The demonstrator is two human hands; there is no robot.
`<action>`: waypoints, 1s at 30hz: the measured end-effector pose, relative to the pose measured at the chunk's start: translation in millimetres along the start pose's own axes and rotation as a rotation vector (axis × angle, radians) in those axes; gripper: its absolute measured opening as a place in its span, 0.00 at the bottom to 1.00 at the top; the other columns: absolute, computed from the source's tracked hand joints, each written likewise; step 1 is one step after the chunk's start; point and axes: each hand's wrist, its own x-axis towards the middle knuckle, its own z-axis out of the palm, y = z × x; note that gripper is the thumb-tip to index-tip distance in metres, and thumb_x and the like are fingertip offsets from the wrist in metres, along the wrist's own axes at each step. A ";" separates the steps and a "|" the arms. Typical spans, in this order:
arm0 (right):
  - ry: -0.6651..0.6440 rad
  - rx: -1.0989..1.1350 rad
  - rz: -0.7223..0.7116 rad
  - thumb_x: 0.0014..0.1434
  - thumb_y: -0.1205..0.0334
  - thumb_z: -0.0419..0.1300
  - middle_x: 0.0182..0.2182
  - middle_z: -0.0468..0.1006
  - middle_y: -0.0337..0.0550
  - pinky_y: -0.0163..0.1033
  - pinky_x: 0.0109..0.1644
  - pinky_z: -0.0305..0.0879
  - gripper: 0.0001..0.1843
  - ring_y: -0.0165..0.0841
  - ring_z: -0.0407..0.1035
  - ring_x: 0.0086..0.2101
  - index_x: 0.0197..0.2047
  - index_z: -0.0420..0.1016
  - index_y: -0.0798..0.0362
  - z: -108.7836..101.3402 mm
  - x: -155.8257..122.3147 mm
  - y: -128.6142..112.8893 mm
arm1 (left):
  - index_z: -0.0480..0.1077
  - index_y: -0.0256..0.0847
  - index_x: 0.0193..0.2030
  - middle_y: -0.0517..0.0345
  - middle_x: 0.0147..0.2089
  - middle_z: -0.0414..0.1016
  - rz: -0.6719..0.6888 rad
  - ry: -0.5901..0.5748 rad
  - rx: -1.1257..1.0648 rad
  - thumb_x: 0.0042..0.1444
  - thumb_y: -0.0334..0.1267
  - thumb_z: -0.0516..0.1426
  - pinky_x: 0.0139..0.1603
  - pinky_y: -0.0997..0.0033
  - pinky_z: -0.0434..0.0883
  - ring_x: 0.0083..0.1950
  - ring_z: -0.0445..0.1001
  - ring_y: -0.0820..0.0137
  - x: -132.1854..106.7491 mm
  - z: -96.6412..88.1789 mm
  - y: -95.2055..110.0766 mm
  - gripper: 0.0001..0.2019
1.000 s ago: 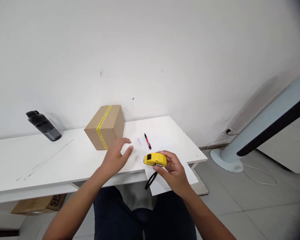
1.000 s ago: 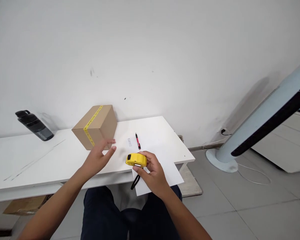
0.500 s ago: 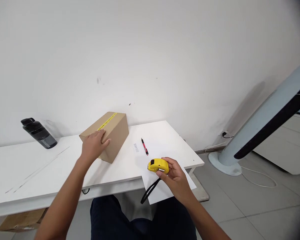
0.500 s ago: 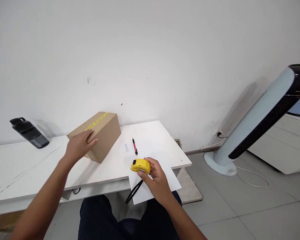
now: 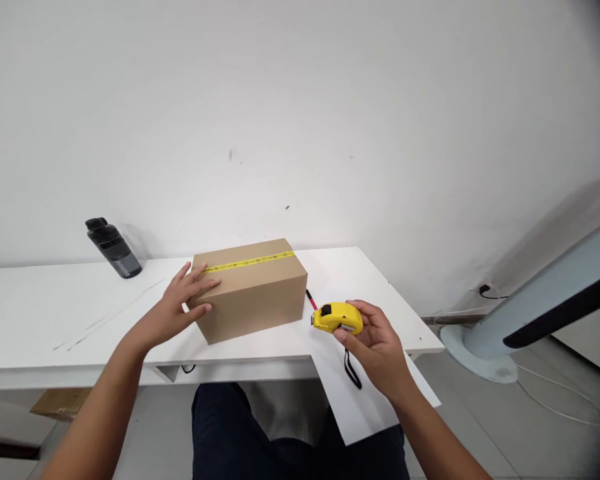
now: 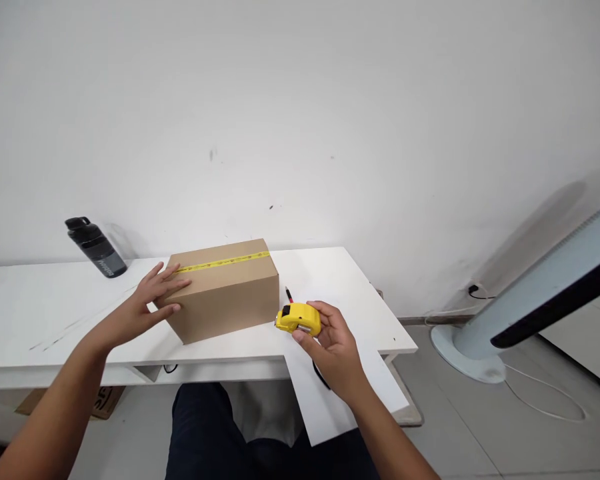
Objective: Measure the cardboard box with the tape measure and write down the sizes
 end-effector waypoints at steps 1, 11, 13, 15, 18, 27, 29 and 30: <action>-0.039 -0.006 0.008 0.53 0.54 0.74 0.44 0.80 0.44 0.44 0.48 0.77 0.26 0.38 0.77 0.44 0.53 0.71 0.43 7.8 1.5 -5.2 | 0.66 0.55 0.67 0.55 0.76 0.56 0.024 0.060 -0.006 0.64 0.55 0.56 0.70 0.38 0.62 0.79 0.46 0.49 -6.2 3.4 9.4 0.26; -0.595 0.138 0.234 0.56 0.56 0.73 0.44 0.79 0.40 0.36 0.43 0.75 0.23 0.31 0.76 0.41 0.53 0.71 0.43 97.5 1.0 -55.7 | 0.69 0.41 0.57 0.54 0.45 0.84 0.547 0.570 0.122 0.62 0.33 0.62 0.61 0.59 0.72 0.47 0.82 0.69 -54.0 39.5 97.8 0.17; -0.606 0.131 0.226 0.56 0.57 0.73 0.44 0.79 0.40 0.37 0.44 0.76 0.23 0.32 0.76 0.41 0.53 0.71 0.42 101.1 1.8 -57.4 | 0.71 0.40 0.55 0.54 0.43 0.85 0.584 0.618 0.203 0.61 0.30 0.63 0.59 0.60 0.72 0.43 0.82 0.71 -58.3 36.2 88.8 0.15; -0.572 0.054 0.167 0.55 0.57 0.73 0.46 0.79 0.42 0.40 0.46 0.76 0.24 0.34 0.76 0.43 0.53 0.73 0.42 95.1 11.1 -57.2 | 0.72 0.41 0.53 0.57 0.42 0.85 0.557 0.657 0.246 0.61 0.28 0.63 0.58 0.60 0.72 0.40 0.82 0.72 -60.7 29.2 73.9 0.14; -0.457 -0.051 0.036 0.52 0.55 0.75 0.49 0.78 0.43 0.45 0.49 0.76 0.26 0.40 0.75 0.47 0.53 0.76 0.41 72.3 45.3 -53.4 | 0.73 0.48 0.50 0.61 0.42 0.84 0.375 0.681 0.129 0.62 0.29 0.62 0.55 0.62 0.74 0.42 0.81 0.72 -57.2 15.4 42.3 0.12; -0.181 0.067 0.053 0.42 0.50 0.77 0.42 0.81 0.38 0.54 0.55 0.71 0.35 0.40 0.76 0.44 0.54 0.75 0.38 1.5 139.2 -13.3 | 0.74 0.47 0.45 0.56 0.54 0.81 -0.072 0.391 -0.363 0.63 0.52 0.59 0.64 0.56 0.73 0.59 0.77 0.61 -22.7 15.9 -22.1 0.13; -0.194 0.084 0.092 0.42 0.52 0.77 0.41 0.81 0.38 0.53 0.54 0.71 0.35 0.39 0.76 0.42 0.54 0.75 0.39 -2.8 139.4 -4.9 | 0.74 0.48 0.47 0.58 0.57 0.80 -0.039 0.309 -0.347 0.65 0.52 0.56 0.67 0.54 0.71 0.63 0.74 0.61 -23.9 21.3 -22.6 0.13; -0.204 0.096 0.103 0.42 0.52 0.77 0.42 0.81 0.38 0.53 0.54 0.71 0.34 0.38 0.76 0.42 0.54 0.75 0.40 -3.6 138.6 -1.5 | 0.75 0.49 0.49 0.58 0.58 0.79 -0.021 0.292 -0.331 0.66 0.52 0.54 0.68 0.52 0.70 0.65 0.73 0.61 -25.2 23.1 -23.0 0.14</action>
